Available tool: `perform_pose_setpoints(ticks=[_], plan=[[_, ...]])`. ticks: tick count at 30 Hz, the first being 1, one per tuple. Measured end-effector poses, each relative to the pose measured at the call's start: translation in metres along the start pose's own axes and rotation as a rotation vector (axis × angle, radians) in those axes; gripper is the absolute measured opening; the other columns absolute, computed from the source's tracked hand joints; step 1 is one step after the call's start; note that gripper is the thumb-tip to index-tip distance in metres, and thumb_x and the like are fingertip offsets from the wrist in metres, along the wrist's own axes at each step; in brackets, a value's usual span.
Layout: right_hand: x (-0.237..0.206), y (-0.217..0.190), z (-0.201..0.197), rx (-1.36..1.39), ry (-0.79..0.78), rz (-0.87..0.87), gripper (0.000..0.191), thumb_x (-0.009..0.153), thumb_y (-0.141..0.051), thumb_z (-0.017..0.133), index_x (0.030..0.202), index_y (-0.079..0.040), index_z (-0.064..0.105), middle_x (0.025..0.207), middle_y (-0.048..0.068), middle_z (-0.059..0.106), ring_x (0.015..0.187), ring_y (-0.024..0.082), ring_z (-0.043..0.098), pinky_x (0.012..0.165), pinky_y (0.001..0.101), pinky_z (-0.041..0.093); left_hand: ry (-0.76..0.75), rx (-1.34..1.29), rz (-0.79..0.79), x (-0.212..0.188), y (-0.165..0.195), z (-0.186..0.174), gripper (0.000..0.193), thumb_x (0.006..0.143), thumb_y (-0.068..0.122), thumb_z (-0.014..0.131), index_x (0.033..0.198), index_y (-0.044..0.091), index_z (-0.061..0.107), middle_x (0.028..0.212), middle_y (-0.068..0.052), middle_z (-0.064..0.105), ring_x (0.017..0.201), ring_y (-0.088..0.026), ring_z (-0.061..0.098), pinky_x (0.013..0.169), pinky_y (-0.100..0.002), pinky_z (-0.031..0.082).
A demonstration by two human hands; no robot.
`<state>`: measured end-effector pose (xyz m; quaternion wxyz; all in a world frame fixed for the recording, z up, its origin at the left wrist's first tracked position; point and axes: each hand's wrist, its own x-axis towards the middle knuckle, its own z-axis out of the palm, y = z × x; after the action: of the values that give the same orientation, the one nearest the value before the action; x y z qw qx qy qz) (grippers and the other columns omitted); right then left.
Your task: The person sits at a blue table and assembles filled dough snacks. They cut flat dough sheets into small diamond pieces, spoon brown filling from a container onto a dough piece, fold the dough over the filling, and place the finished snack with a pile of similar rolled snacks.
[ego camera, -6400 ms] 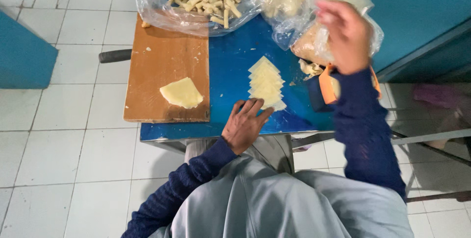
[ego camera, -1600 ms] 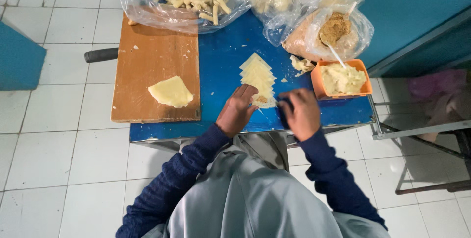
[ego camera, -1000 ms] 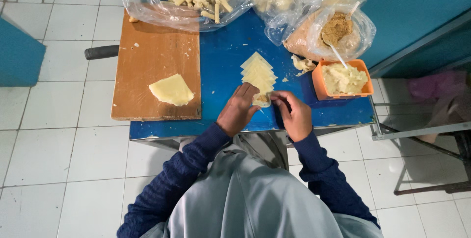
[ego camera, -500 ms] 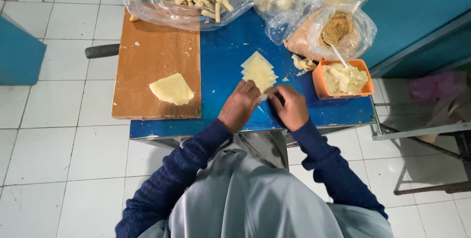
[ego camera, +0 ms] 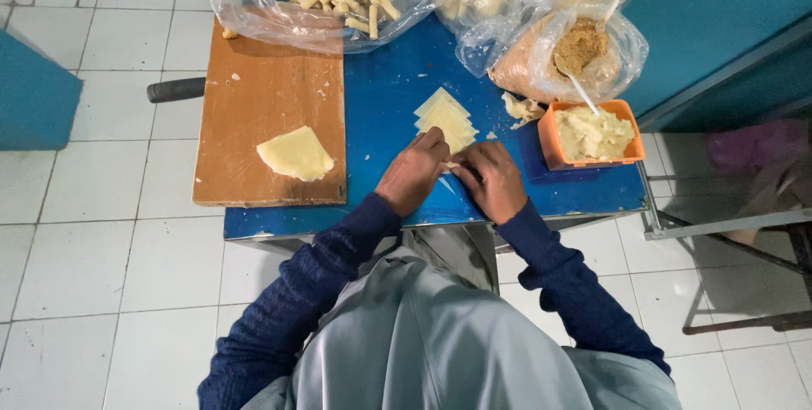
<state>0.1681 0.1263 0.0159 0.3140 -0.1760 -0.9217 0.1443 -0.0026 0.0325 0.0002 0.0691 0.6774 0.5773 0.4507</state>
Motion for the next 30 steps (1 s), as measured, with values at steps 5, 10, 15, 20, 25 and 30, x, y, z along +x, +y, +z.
perform_pose_setpoints(ticks=[5,10,15,20,25,30], plan=[[0.005,0.000,-0.002,0.019,-0.010,-0.035,0.013,0.089,-0.009,0.077,0.099,-0.003,0.072,0.098,0.012,0.069,0.095,0.034,0.062,0.082,0.0426,0.051,-0.035,-0.031,-0.012,0.005,-0.003,0.000,0.010,0.086,0.002,0.067,0.093,0.002,0.059,0.106,-0.016,0.056,0.106,-0.039,0.057,0.088,-0.047,0.049],[0.006,0.000,-0.002,0.010,-0.003,-0.059,0.011,0.088,-0.010,0.078,0.096,-0.005,0.072,0.091,0.011,0.069,0.090,0.034,0.062,0.079,0.0428,0.050,-0.088,-0.089,-0.087,0.010,-0.010,-0.003,0.010,0.085,0.001,0.066,0.092,0.002,0.059,0.103,-0.015,0.057,0.104,-0.039,0.059,0.084,-0.047,0.049],[0.005,0.002,0.002,-0.166,0.008,-0.103,0.013,0.088,-0.009,0.075,0.099,-0.005,0.072,0.099,0.011,0.066,0.093,0.033,0.058,0.082,0.0419,0.049,-0.100,-0.070,-0.107,0.012,-0.010,-0.003,0.003,0.090,0.002,0.061,0.090,0.002,0.058,0.102,-0.015,0.058,0.102,-0.038,0.061,0.082,-0.046,0.049],[-0.011,-0.010,0.003,-0.354,0.018,-0.119,0.038,0.089,-0.007,0.064,0.126,-0.008,0.071,0.109,0.008,0.062,0.105,0.029,0.055,0.090,0.0404,0.049,0.046,0.086,0.026,0.015,-0.006,0.002,0.002,0.090,0.001,0.056,0.089,0.000,0.054,0.108,-0.017,0.055,0.103,-0.040,0.060,0.082,-0.048,0.051],[-0.017,-0.022,0.004,-0.521,-0.046,-0.089,0.048,0.091,-0.010,0.060,0.139,-0.012,0.064,0.120,0.004,0.063,0.110,0.026,0.053,0.089,0.0409,0.045,0.052,0.087,-0.091,-0.007,0.012,-0.001,0.020,0.092,-0.001,0.053,0.111,-0.003,0.057,0.119,-0.019,0.054,0.110,-0.041,0.060,0.084,-0.048,0.052],[-0.010,-0.017,0.010,-0.539,-0.044,-0.039,0.053,0.094,-0.009,0.060,0.146,-0.022,0.061,0.127,0.004,0.058,0.109,0.028,0.053,0.084,0.0421,0.043,0.102,0.031,-0.156,-0.031,0.029,-0.001,0.030,0.096,0.000,0.054,0.126,-0.004,0.058,0.133,-0.023,0.052,0.117,-0.041,0.057,0.088,-0.045,0.053]])
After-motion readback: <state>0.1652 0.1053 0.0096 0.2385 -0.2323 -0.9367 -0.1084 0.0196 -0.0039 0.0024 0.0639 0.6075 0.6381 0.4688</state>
